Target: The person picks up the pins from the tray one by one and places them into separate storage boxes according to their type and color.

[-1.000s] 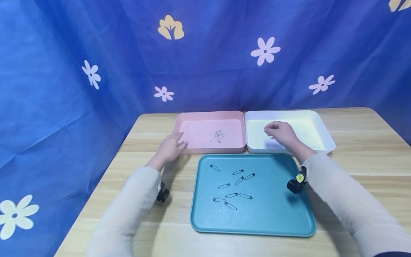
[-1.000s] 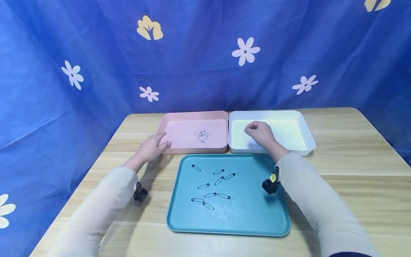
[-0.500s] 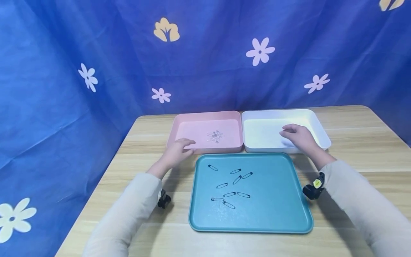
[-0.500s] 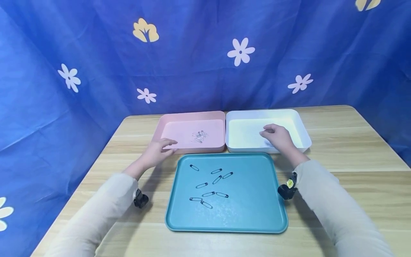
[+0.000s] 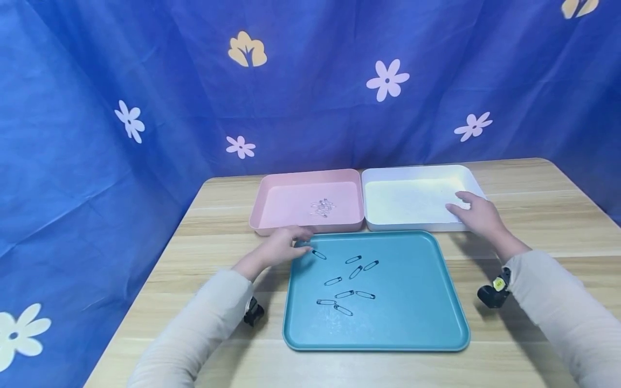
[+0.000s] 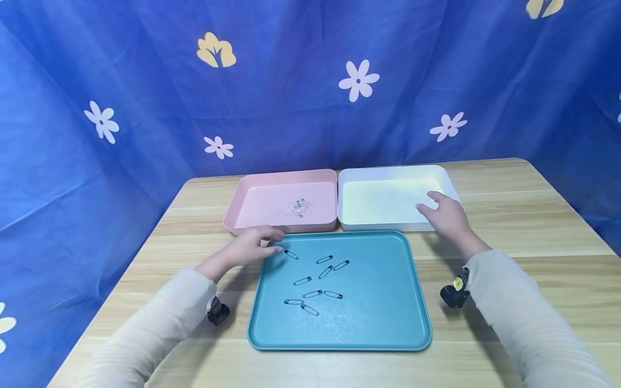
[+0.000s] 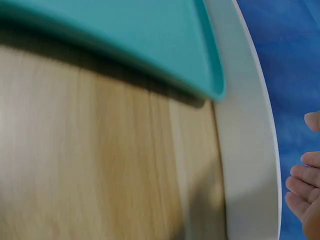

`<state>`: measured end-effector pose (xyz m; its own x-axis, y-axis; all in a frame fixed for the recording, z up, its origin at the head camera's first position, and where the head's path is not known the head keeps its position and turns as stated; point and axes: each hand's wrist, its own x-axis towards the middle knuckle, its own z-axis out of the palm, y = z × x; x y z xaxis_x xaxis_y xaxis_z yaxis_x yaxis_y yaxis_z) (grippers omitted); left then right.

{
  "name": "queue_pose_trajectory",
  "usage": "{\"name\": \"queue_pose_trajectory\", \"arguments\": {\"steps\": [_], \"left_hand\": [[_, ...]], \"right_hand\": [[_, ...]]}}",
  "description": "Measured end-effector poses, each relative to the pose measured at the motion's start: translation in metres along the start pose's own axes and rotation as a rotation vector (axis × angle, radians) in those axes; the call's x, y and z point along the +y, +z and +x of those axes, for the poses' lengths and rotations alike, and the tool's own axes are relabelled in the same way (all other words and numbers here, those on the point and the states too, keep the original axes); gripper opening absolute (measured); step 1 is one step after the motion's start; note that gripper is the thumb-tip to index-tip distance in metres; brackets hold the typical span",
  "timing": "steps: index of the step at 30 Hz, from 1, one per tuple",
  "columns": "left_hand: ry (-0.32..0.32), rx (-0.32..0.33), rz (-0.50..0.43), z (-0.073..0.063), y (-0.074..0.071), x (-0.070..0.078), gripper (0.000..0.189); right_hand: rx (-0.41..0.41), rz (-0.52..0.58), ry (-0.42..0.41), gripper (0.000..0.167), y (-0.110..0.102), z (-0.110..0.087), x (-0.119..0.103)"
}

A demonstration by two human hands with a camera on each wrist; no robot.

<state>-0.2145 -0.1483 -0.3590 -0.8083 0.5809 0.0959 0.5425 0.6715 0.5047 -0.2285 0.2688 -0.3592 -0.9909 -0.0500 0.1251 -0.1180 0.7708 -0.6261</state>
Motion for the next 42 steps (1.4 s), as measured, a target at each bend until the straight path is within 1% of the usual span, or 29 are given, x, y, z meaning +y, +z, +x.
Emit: {"name": "queue_pose_trajectory", "arguments": {"steps": [4,6,11,15,18,23,28,34,36,39,42], "left_hand": [[0.045,-0.046,0.026,0.0,0.005,0.001,0.03],[0.052,-0.065,0.037,0.001,0.007,0.002,0.03],[0.025,-0.124,0.038,0.002,0.011,0.004,0.033],[0.003,-0.159,0.03,0.004,0.014,0.007,0.034],[-0.007,-0.166,0.037,0.005,0.016,0.006,0.034],[0.013,-0.162,0.07,0.007,0.018,0.005,0.033],[-0.012,-0.168,0.099,0.01,0.017,0.005,0.033],[-0.029,-0.166,0.099,0.015,0.018,0.004,0.021],[-0.02,-0.166,0.108,0.016,0.019,0.003,0.015],[0.018,-0.168,0.13,0.016,0.019,0.001,0.009],[0.038,-0.181,0.13,0.016,0.02,0.0,0.006]], "right_hand": [[-0.04,-0.058,-0.024,0.067,-0.002,0.003,0.009],[-0.063,-0.078,-0.043,0.072,-0.002,0.004,0.014],[-0.117,-0.131,-0.067,0.085,0.0,0.007,0.028],[-0.152,-0.152,-0.056,0.095,0.002,0.008,0.035],[-0.183,-0.158,-0.033,0.101,0.001,0.009,0.037],[-0.218,-0.192,-0.009,0.106,-0.002,0.012,0.04],[-0.258,-0.183,0.001,0.106,-0.004,0.012,0.043],[-0.248,-0.184,-0.012,0.106,-0.002,0.011,0.047],[-0.245,-0.187,-0.015,0.106,-0.001,0.011,0.047],[-0.238,-0.178,-0.011,0.107,0.0,0.011,0.047],[-0.234,-0.166,-0.012,0.107,0.003,0.011,0.047]]}}
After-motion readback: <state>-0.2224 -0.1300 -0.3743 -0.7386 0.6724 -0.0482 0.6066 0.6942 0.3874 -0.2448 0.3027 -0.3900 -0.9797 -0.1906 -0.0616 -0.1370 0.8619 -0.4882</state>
